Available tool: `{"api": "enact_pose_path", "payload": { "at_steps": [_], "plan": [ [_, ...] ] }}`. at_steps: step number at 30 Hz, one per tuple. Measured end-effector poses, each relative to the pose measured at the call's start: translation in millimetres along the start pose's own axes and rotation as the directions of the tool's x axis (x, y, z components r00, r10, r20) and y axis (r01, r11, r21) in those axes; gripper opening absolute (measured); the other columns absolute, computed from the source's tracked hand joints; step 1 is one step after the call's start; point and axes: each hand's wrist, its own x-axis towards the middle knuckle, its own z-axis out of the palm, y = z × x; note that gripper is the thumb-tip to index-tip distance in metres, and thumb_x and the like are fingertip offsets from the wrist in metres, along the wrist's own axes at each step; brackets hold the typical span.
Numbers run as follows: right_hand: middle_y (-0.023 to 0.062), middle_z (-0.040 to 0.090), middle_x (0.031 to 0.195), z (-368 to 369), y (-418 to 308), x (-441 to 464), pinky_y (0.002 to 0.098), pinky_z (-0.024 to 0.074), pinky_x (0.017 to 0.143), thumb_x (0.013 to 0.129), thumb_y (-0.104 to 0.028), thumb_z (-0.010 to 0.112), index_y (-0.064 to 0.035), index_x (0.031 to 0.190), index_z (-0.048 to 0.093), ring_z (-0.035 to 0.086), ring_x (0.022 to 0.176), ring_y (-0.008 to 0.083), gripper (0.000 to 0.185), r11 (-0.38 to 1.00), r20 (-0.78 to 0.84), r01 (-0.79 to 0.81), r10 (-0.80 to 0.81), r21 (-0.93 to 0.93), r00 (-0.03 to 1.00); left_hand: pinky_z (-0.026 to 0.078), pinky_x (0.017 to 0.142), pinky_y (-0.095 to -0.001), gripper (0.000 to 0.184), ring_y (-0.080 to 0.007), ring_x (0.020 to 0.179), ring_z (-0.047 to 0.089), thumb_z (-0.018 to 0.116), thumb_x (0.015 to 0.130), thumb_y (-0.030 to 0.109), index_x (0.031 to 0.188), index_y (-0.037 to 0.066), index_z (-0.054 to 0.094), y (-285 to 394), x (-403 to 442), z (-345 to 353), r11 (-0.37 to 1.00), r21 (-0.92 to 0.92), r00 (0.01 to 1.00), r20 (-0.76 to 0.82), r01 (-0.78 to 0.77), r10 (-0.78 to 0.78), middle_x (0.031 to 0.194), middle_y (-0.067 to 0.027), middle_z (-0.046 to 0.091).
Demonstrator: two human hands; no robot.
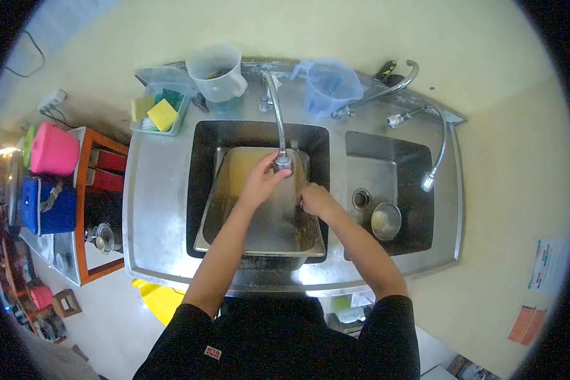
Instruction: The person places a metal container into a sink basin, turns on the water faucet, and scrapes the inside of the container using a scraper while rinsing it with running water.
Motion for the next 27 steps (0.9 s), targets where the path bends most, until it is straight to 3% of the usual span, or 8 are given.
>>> {"api": "enact_pose_path", "payload": {
  "at_steps": [3, 9, 15, 18, 24, 27],
  "plan": [
    [0.0206, 0.07, 0.101, 0, -5, 1, 0.0478, 0.0533, 0.091, 0.078, -0.009, 0.073, -0.0045, 0.099, 0.073, 0.066, 0.099, 0.0407, 0.021, 0.995, -0.096, -0.097, 0.097, 0.005, 0.991, 0.05, 0.096, -0.0335, 0.065, -0.0203, 0.105, 0.065, 0.082, 0.084, 0.028, 0.136, -0.001, 0.056, -4, 1, 1, 0.999, 0.034, 1.0, 0.019, 0.02, -0.02, 0.126, -0.0124, 0.065],
    [0.0193, 0.07, 0.108, 6, 9, 14, 0.047, 0.0511, 0.096, 0.079, -0.011, 0.073, -0.0088, 0.105, 0.074, 0.064, 0.109, 0.0381, 0.026, 0.993, 0.117, -0.106, 0.112, -0.055, 0.987, 0.051, 0.094, -0.0333, 0.065, -0.0194, 0.102, 0.065, 0.083, 0.083, 0.026, 0.136, 0.0, 0.057, 10, 1, -4, 0.999, 0.02, 0.999, 0.008, 0.039, -0.039, 0.126, -0.0109, 0.066],
    [0.018, 0.071, 0.109, -5, 8, 29, 0.0451, 0.0535, 0.094, 0.079, -0.015, 0.074, -0.0133, 0.106, 0.075, 0.065, 0.109, 0.037, 0.027, 0.991, 0.267, 0.011, 0.025, -0.131, 0.963, 0.051, 0.094, -0.033, 0.064, -0.0192, 0.103, 0.065, 0.083, 0.082, 0.025, 0.135, 0.0, 0.057, 9, 1, -5, 0.999, 0.027, 0.999, 0.005, 0.032, -0.032, 0.126, -0.011, 0.066],
    [0.0176, 0.071, 0.11, 1, -4, 37, 0.0459, 0.0562, 0.088, 0.079, -0.025, 0.074, -0.0136, 0.106, 0.076, 0.068, 0.105, 0.036, 0.03, 0.953, 0.355, -0.075, 0.181, -0.294, 0.917, 0.051, 0.093, -0.0328, 0.064, -0.0191, 0.103, 0.065, 0.083, 0.082, 0.025, 0.135, 0.0, 0.057, 4, 1, -4, 1.0, 0.006, 1.0, 0.003, 0.026, -0.026, 0.126, -0.0112, 0.066],
    [0.0166, 0.073, 0.104, 13, -18, 25, 0.0465, 0.0576, 0.083, 0.081, -0.029, 0.068, -0.007, 0.1, 0.077, 0.071, 0.1, 0.0339, 0.031, 0.929, 0.358, 0.027, 0.116, -0.37, 0.926, 0.051, 0.092, -0.0318, 0.065, -0.0185, 0.103, 0.065, 0.084, 0.082, 0.026, 0.135, -0.001, 0.057, -2, 2, -1, 1.0, -0.015, 1.0, 0.001, 0.0, 0.0, 0.126, -0.011, 0.066],
    [0.0167, 0.074, 0.105, -26, -39, 26, 0.0463, 0.0575, 0.084, 0.081, -0.028, 0.068, -0.0033, 0.099, 0.076, 0.071, 0.1, 0.0333, 0.032, 0.947, 0.566, 0.112, 0.081, -0.299, 0.821, 0.052, 0.091, -0.0318, 0.065, -0.0183, 0.101, 0.065, 0.084, 0.082, 0.026, 0.135, -0.001, 0.057, -1, 1, -3, 0.999, -0.046, 1.0, -0.006, -0.003, 0.003, 0.125, -0.011, 0.066]
  ]
}}
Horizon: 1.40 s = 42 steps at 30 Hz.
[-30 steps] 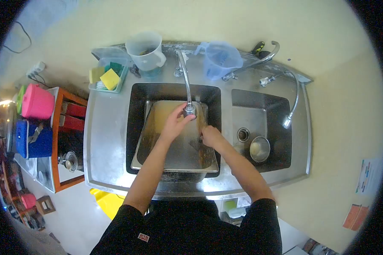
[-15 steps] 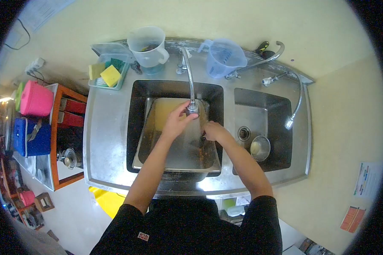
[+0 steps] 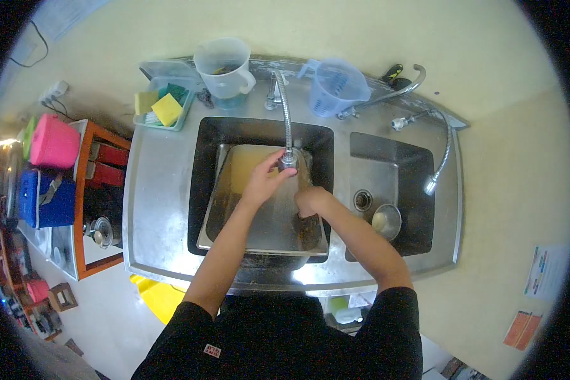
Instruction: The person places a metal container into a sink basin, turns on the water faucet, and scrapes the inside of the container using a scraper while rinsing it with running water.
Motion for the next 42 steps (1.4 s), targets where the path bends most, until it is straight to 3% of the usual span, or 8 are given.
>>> {"api": "enact_pose_path", "payload": {
  "at_steps": [3, 6, 9, 15, 18, 24, 39, 42],
  "plan": [
    [0.0164, 0.074, 0.106, 26, 1, 18, 0.0462, 0.0574, 0.084, 0.081, -0.027, 0.068, -0.0036, 0.1, 0.076, 0.071, 0.099, 0.0327, 0.031, 0.987, -0.191, -0.137, 0.119, -0.082, 0.974, 0.052, 0.091, -0.0321, 0.065, -0.0183, 0.1, 0.064, 0.083, 0.082, 0.026, 0.135, -0.001, 0.057, 1, 0, 1, 0.999, 0.026, 1.0, 0.013, 0.025, -0.025, 0.125, -0.011, 0.066],
    [0.0168, 0.074, 0.105, 31, -7, 22, 0.0451, 0.058, 0.083, 0.08, -0.024, 0.067, -0.0046, 0.1, 0.077, 0.072, 0.098, 0.0325, 0.029, 0.972, -0.195, -0.234, 0.23, 0.005, 0.953, 0.052, 0.091, -0.0324, 0.066, -0.0184, 0.1, 0.065, 0.083, 0.082, 0.026, 0.135, -0.001, 0.057, 5, 2, -2, 0.998, 0.06, 1.0, 0.011, 0.016, -0.016, 0.124, -0.011, 0.066],
    [0.0172, 0.073, 0.104, 8, -6, 1, 0.044, 0.0587, 0.08, 0.08, -0.022, 0.067, -0.0046, 0.098, 0.077, 0.073, 0.094, 0.0331, 0.027, 1.0, -0.17, -0.019, 0.015, -0.024, 0.985, 0.052, 0.092, -0.0328, 0.066, -0.0188, 0.101, 0.065, 0.083, 0.082, 0.026, 0.136, -0.001, 0.057, 2, -3, -2, 0.997, 0.071, 1.0, 0.005, 0.008, -0.008, 0.125, -0.0112, 0.066],
    [0.0168, 0.073, 0.103, 34, -2, 25, 0.0455, 0.0585, 0.081, 0.079, -0.024, 0.067, -0.0078, 0.099, 0.077, 0.072, 0.093, 0.034, 0.028, 0.973, -0.248, -0.225, 0.229, 0.044, 0.941, 0.051, 0.094, -0.0339, 0.066, -0.0199, 0.103, 0.065, 0.083, 0.082, 0.026, 0.136, -0.001, 0.056, -1, 2, -2, 1.0, 0.029, 1.0, 0.013, 0.01, -0.011, 0.127, -0.012, 0.065],
    [0.0157, 0.074, 0.101, 10, 2, 8, 0.0458, 0.0582, 0.082, 0.078, -0.024, 0.068, -0.0074, 0.099, 0.077, 0.072, 0.094, 0.0341, 0.028, 0.997, -0.159, -0.037, 0.027, -0.063, 0.987, 0.051, 0.094, -0.034, 0.066, -0.0206, 0.104, 0.065, 0.083, 0.082, 0.026, 0.136, 0.0, 0.057, -3, -2, -2, 0.999, 0.037, 1.0, 0.006, 0.003, -0.003, 0.127, -0.0125, 0.065],
    [0.014, 0.074, 0.108, 21, -6, 26, 0.0448, 0.0575, 0.085, 0.08, -0.025, 0.07, -0.0071, 0.102, 0.077, 0.071, 0.102, 0.0319, 0.029, 0.958, -0.126, -0.286, 0.285, 0.013, 0.95, 0.052, 0.093, -0.0351, 0.065, -0.0223, 0.107, 0.067, 0.083, 0.082, 0.028, 0.135, 0.0, 0.058, -5, 3, -2, 1.0, 0.022, 1.0, 0.021, 0.011, -0.011, 0.128, -0.0131, 0.065],
    [0.0152, 0.073, 0.115, -17, -42, 3, 0.0441, 0.0572, 0.085, 0.082, -0.019, 0.072, -0.0083, 0.109, 0.077, 0.071, 0.108, 0.0298, 0.029, 0.98, 0.059, -0.119, 0.13, -0.161, 0.99, 0.051, 0.096, -0.0346, 0.065, -0.0226, 0.107, 0.067, 0.082, 0.082, 0.028, 0.136, 0.001, 0.057, -5, 0, -3, 0.999, 0.024, 0.999, 0.022, -0.03, 0.029, 0.13, -0.013, 0.064],
    [0.0134, 0.074, 0.113, 12, -38, 21, 0.0437, 0.0591, 0.079, 0.086, -0.016, 0.069, -0.008, 0.104, 0.078, 0.073, 0.102, 0.0287, 0.022, 0.971, -0.034, -0.233, 0.231, -0.059, 0.972, 0.051, 0.096, -0.0346, 0.065, -0.0228, 0.107, 0.066, 0.082, 0.083, 0.027, 0.137, 0.001, 0.056, -1, 1, -4, 1.0, -0.011, 0.999, 0.039, 0.001, 0.0, 0.13, -0.0132, 0.063]
  ]
}}
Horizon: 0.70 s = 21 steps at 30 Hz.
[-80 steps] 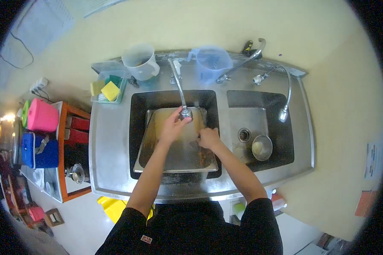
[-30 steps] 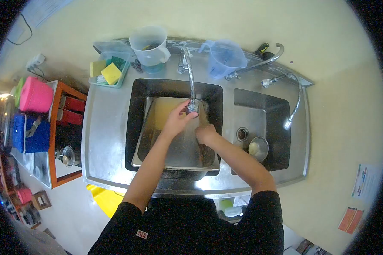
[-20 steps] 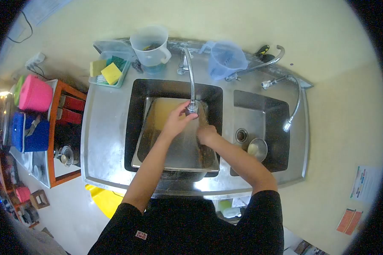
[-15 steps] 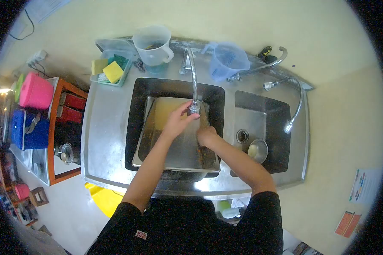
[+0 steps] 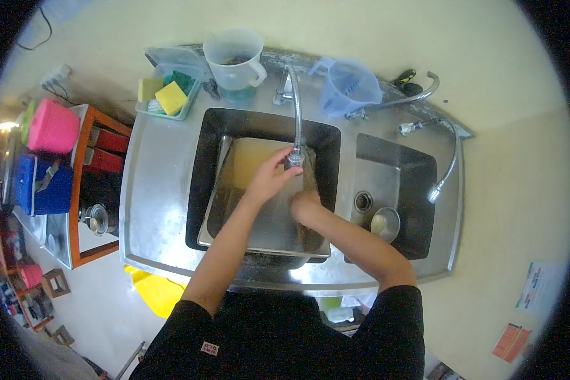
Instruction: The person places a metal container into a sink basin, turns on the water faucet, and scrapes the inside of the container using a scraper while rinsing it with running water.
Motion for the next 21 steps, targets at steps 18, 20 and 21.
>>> {"api": "enact_pose_path", "payload": {
  "at_steps": [18, 20, 21],
  "plan": [
    [0.0155, 0.074, 0.106, 12, 18, -15, 0.0437, 0.0586, 0.08, 0.083, -0.017, 0.065, -0.0094, 0.104, 0.076, 0.073, 0.099, 0.033, 0.024, 0.999, -0.15, 0.036, -0.031, 0.036, 0.988, 0.052, 0.094, -0.0364, 0.067, -0.0255, 0.107, 0.066, 0.082, 0.082, 0.03, 0.137, 0.002, 0.056, 5, -3, -3, 0.995, 0.1, 0.999, -0.032, 0.004, -0.001, 0.131, -0.0151, 0.063],
    [0.0155, 0.074, 0.104, -2, 18, -25, 0.0448, 0.0585, 0.08, 0.081, -0.019, 0.067, -0.0095, 0.105, 0.075, 0.072, 0.098, 0.0335, 0.027, 0.998, -0.115, 0.057, -0.055, 0.012, 0.992, 0.052, 0.095, -0.0366, 0.067, -0.0258, 0.108, 0.066, 0.082, 0.082, 0.031, 0.137, 0.002, 0.056, -4, 0, 0, 0.998, 0.068, 1.0, -0.02, -0.011, 0.012, 0.131, -0.0153, 0.063],
    [0.0155, 0.074, 0.103, -5, 20, -28, 0.0453, 0.0584, 0.08, 0.08, -0.02, 0.068, -0.0096, 0.106, 0.074, 0.072, 0.097, 0.0338, 0.028, 0.998, -0.102, 0.064, -0.063, 0.002, 0.993, 0.051, 0.097, -0.0361, 0.066, -0.0242, 0.111, 0.065, 0.082, 0.083, 0.03, 0.137, 0.002, 0.056, -8, 0, 2, 0.999, 0.037, 1.0, -0.01, 0.0, 0.001, 0.131, -0.0146, 0.064]
  ]
}}
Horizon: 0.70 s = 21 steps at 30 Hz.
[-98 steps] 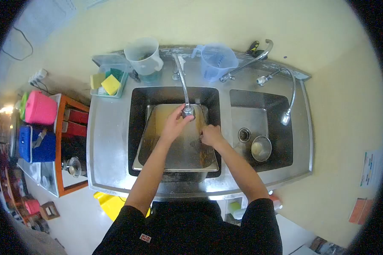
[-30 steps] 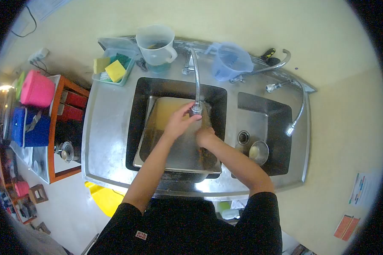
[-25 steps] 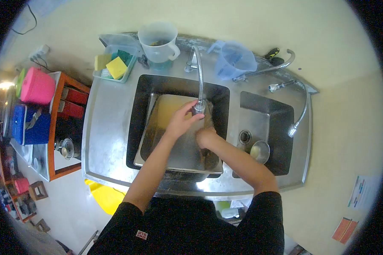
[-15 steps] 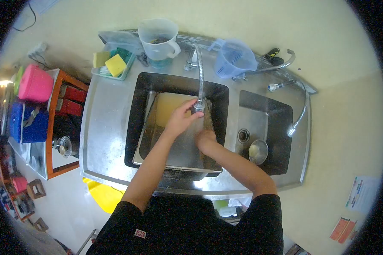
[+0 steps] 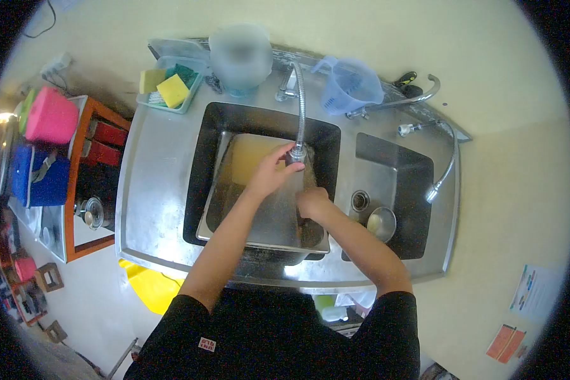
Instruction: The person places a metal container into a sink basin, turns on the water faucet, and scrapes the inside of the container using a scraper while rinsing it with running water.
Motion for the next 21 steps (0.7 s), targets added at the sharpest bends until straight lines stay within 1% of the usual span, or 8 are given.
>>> {"api": "enact_pose_path", "payload": {
  "at_steps": [3, 6, 8, 9, 12, 15, 18, 21],
  "plan": [
    [0.0158, 0.074, 0.101, 31, 3, 18, 0.0467, 0.0579, 0.078, 0.075, -0.024, 0.072, -0.0099, 0.105, 0.073, 0.072, 0.097, 0.0342, 0.033, 0.998, -0.133, -0.061, 0.064, 0.026, 0.989, 0.047, 0.103, -0.0352, 0.064, -0.0211, 0.117, 0.063, 0.081, 0.085, 0.027, 0.138, 0.002, 0.056, -3, 1, 0, 0.999, -0.049, 0.999, 0.026, 0.021, -0.02, 0.131, -0.0133, 0.065],
    [0.0157, 0.074, 0.101, -1, 6, 1, 0.0468, 0.0576, 0.078, 0.075, -0.023, 0.072, -0.0093, 0.103, 0.073, 0.072, 0.099, 0.0338, 0.031, 0.996, 0.059, 0.087, -0.088, 0.01, 0.994, 0.046, 0.104, -0.0353, 0.064, -0.0211, 0.118, 0.062, 0.081, 0.085, 0.025, 0.139, 0.002, 0.055, 0, 2, -5, 1.0, -0.017, 1.0, 0.012, 0.012, -0.012, 0.132, -0.0133, 0.064],
    [0.0157, 0.074, 0.102, -23, 0, -9, 0.0465, 0.0577, 0.079, 0.076, -0.021, 0.071, -0.009, 0.102, 0.074, 0.072, 0.099, 0.0339, 0.029, 0.996, 0.171, 0.089, -0.086, -0.013, 0.982, 0.046, 0.105, -0.0354, 0.064, -0.0212, 0.119, 0.061, 0.081, 0.084, 0.024, 0.139, 0.002, 0.055, 0, 1, -2, 1.0, -0.008, 1.0, 0.002, -0.012, 0.012, 0.132, -0.0136, 0.064],
    [0.0156, 0.074, 0.103, -28, 0, -12, 0.0464, 0.0577, 0.079, 0.076, -0.021, 0.07, -0.0088, 0.102, 0.074, 0.072, 0.099, 0.034, 0.028, 0.996, 0.222, 0.085, -0.077, -0.024, 0.972, 0.046, 0.105, -0.0355, 0.064, -0.0215, 0.119, 0.061, 0.082, 0.084, 0.024, 0.139, 0.002, 0.056, 1, 1, -1, 0.999, -0.041, 1.0, 0.016, 0.015, -0.014, 0.132, -0.0136, 0.064],
    [0.0145, 0.074, 0.105, 1, 6, 7, 0.0459, 0.0576, 0.08, 0.077, -0.023, 0.07, -0.0103, 0.104, 0.075, 0.072, 0.1, 0.0326, 0.03, 0.997, -0.042, -0.076, 0.075, -0.026, 0.996, 0.046, 0.105, -0.0354, 0.065, -0.0223, 0.119, 0.061, 0.082, 0.084, 0.025, 0.139, 0.002, 0.056, 3, 1, -2, 0.993, -0.1, 0.998, 0.041, 0.059, -0.055, 0.133, -0.0139, 0.063],
    [0.0137, 0.075, 0.106, 7, 5, 12, 0.0441, 0.0573, 0.079, 0.076, -0.026, 0.07, -0.0102, 0.103, 0.076, 0.072, 0.1, 0.0305, 0.031, 0.996, 0.009, -0.063, 0.063, -0.065, 0.998, 0.046, 0.104, -0.0353, 0.066, -0.0226, 0.119, 0.061, 0.082, 0.084, 0.026, 0.139, 0.002, 0.055, 4, 1, -6, 0.998, -0.053, 0.999, 0.024, 0.033, -0.032, 0.133, -0.0146, 0.063],
    [0.0125, 0.075, 0.106, -23, 2, -6, 0.0419, 0.0571, 0.077, 0.077, -0.027, 0.069, -0.009, 0.103, 0.076, 0.072, 0.1, 0.0291, 0.032, 0.993, 0.07, 0.032, -0.024, -0.111, 0.997, 0.046, 0.104, -0.0355, 0.066, -0.0227, 0.121, 0.061, 0.082, 0.084, 0.027, 0.139, 0.002, 0.055, 4, -1, -6, 1.0, 0.004, 1.0, 0.014, 0.014, -0.015, 0.134, -0.0154, 0.062],
    [0.0119, 0.075, 0.107, -29, 15, -1, 0.0419, 0.0568, 0.079, 0.076, -0.027, 0.07, -0.0088, 0.101, 0.077, 0.072, 0.1, 0.0289, 0.032, 0.989, 0.018, -0.085, 0.088, -0.122, 0.996, 0.046, 0.105, -0.036, 0.066, -0.0232, 0.122, 0.06, 0.082, 0.083, 0.027, 0.139, 0.002, 0.055, 1, 2, -4, 1.0, 0.011, 1.0, 0.022, 0.006, -0.006, 0.134, -0.0161, 0.062]
  ]
}}
